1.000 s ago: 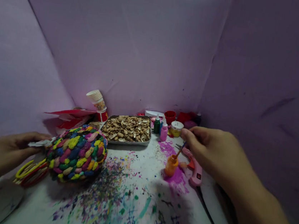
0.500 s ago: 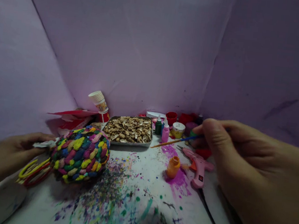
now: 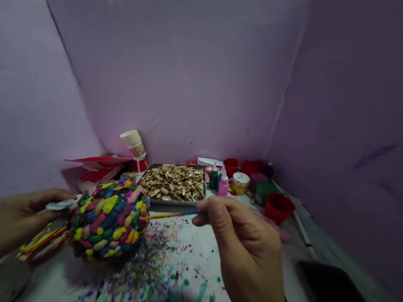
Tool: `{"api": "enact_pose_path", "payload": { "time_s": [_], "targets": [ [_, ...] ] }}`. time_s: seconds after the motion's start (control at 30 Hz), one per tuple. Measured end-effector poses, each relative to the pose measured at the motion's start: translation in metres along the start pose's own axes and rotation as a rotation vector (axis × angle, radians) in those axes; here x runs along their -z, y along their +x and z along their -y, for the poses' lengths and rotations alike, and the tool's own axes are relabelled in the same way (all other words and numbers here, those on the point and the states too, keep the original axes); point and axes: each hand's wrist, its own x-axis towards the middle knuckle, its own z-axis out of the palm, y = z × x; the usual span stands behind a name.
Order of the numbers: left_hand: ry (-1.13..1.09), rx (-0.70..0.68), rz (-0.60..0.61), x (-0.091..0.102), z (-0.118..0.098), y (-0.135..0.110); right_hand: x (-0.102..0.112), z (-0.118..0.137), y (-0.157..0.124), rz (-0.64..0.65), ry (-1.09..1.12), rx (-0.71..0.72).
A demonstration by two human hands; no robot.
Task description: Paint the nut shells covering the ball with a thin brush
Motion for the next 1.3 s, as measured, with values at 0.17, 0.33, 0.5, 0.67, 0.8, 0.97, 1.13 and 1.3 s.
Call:
{"api": "enact_pose_path", "payload": {
  "time_s": [0.17,0.33,0.5,0.67,0.8,0.97,1.13,1.3],
  "targets": [
    [-0.136,-0.168,-0.004,-0.003,-0.018,-0.010,0.001,-0.009,-0.007,-0.025,0.017,-0.144],
    [-0.098,-0.368,-0.105,-0.009,-0.030,-0.022,-0.001,-0.005,-0.009,0.014,0.037,-0.111],
    [0.022,-0.543,-0.235,-0.017,-0.041,-0.030,-0.004,-0.001,-0.012,0.085,0.053,-0.047],
    [0.061,-0.630,-0.252,-0.023,-0.047,-0.032,-0.010,-0.001,-0.014,0.152,0.058,-0.009],
    [0.082,-0.628,-0.265,-0.025,-0.043,-0.034,-0.017,0.000,-0.018,0.127,0.107,-0.088],
    [0.110,-0.616,-0.248,-0.025,-0.040,-0.035,-0.021,0.001,-0.022,0.149,0.137,-0.121],
    [0.106,-0.634,-0.242,-0.025,-0.041,-0.034,-0.020,0.000,-0.022,0.165,0.112,-0.106],
    [0.107,-0.627,-0.240,-0.028,-0.040,-0.036,-0.017,-0.008,-0.018,0.226,0.102,-0.091]
  ]
}}
